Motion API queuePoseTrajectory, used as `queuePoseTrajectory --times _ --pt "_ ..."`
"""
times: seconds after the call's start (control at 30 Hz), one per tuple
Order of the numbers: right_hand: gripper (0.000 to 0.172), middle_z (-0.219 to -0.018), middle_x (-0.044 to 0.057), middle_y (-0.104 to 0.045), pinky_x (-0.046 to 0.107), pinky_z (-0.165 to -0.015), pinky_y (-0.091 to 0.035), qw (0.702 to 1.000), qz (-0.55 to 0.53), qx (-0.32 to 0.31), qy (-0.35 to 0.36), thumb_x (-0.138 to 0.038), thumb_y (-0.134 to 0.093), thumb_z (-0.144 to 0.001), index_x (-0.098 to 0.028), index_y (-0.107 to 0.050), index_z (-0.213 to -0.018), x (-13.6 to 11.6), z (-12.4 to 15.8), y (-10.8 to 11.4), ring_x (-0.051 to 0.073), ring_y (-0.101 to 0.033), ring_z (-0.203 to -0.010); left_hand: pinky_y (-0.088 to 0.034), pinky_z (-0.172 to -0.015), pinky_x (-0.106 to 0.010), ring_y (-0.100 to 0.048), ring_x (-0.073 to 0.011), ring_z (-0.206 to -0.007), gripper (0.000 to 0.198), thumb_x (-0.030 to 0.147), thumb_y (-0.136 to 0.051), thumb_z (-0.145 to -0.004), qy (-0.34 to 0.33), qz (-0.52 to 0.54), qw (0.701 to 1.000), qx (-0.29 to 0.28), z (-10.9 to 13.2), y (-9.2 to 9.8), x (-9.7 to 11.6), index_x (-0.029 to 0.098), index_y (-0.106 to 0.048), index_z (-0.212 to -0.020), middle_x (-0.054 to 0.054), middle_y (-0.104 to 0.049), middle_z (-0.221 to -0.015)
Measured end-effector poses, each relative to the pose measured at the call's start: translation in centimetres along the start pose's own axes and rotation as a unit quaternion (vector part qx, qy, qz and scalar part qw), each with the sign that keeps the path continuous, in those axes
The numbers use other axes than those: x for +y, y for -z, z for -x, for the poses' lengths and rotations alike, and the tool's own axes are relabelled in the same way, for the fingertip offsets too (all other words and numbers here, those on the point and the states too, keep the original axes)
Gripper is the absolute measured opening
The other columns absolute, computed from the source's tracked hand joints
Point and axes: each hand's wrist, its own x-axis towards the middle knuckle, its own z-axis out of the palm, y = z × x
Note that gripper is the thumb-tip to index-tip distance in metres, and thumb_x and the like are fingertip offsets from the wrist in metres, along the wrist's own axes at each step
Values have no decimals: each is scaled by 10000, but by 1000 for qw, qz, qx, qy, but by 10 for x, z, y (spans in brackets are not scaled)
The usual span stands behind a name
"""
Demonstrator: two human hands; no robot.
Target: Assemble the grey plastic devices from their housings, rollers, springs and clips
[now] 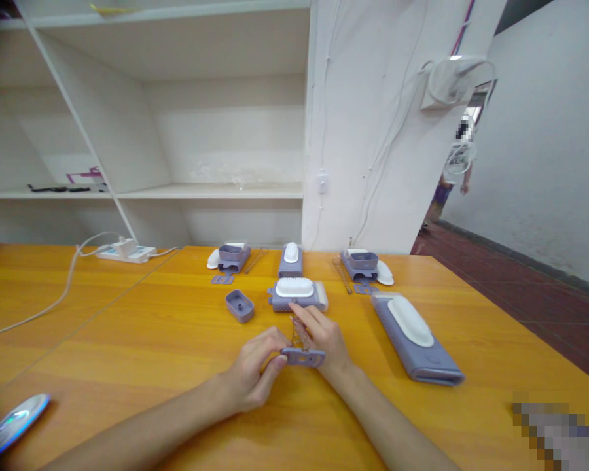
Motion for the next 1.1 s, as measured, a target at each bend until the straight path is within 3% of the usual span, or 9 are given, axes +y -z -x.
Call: queuePoseTrajectory --times 0.13,0.23,0.3,0.4,0.53,0.67,0.83,0.97,1.1 --pt "242 -896 58 -661 328 -738 -523 995 38 68 -67 -336 -519 -862 -231 -618 -1056 -2 1 -1 198 -630 -793 -400 -861 -390 -499 -224 -984 251 230 -428 -862 46 -136 986 86 -2 10 -17 177 -432 -1107 -116 -545 -1041" --pt "220 -924 81 -647 333 -681 -539 986 18 110 -124 -369 -519 -851 -214 -616 -975 -4 -1 0 215 -628 -819 -318 -949 -466 -429 -289 -1129 372 336 -516 -832 185 -319 915 166 -3 19 -37 157 -427 -1146 -159 -485 -1175" --pt "255 -947 93 -633 310 -597 -547 980 -39 112 -162 -376 -499 -859 -198 -585 -1020 -6 -2 1 204 -635 -777 -267 -979 -504 -354 -345 -1212 530 429 -580 -775 265 -399 861 170 1 24 -50 126 -418 -1179 -202 -408 -1275" --pt "258 -993 98 -617 295 -516 -550 960 -148 113 -208 -397 -481 -867 -192 -550 -1007 -6 -3 2 187 -646 -715 -265 -971 -500 -373 -352 -1207 665 467 -624 -720 337 -419 835 120 10 30 -63 116 -379 -1229 -203 -416 -1283" --pt "232 -942 73 -623 303 -475 -549 914 -276 148 -257 -427 -489 -860 -197 -503 -889 -6 -5 1 168 -645 -614 -324 -911 -437 -472 -286 -1122 648 426 -623 -729 368 -358 855 74 16 32 -62 160 -342 -1249 -128 -518 -1194" --pt "265 -788 27 -628 296 -473 -543 891 -307 177 -285 -436 -547 -830 -197 -474 -919 -7 -9 0 152 -626 -527 -347 -877 -408 -486 -274 -1066 688 410 -675 -683 290 -316 901 63 11 32 -46 178 -349 -1243 -110 -527 -1184" --pt "361 -777 26 -637 331 -555 -570 888 -318 167 -285 -424 -629 -777 -193 -469 -1004 -7 -11 -2 175 -645 -586 -386 -847 -410 -486 -271 -1002 728 384 -729 -628 176 -212 961 7 1 22 -30 199 -372 -1234 -102 -531 -1135" --pt "347 -801 58 -663 366 -612 -571 896 -311 145 -282 -448 -635 -762 -189 -495 -945 -9 -11 -4 207 -662 -640 -402 -881 -420 -470 -268 -1033 865 391 -783 -555 186 -140 973 3 -8 7 -34 190 -341 -1271 -98 -510 -1141" --pt "282 -802 70 -673 340 -634 -546 924 -245 137 -261 -449 -600 -790 -182 -545 -860 -15 -8 -4 211 -661 -691 -400 -892 -411 -474 -263 -1046 831 378 -795 -538 201 -112 973 -2 -14 1 -39 195 -380 -1234 -90 -511 -1136"
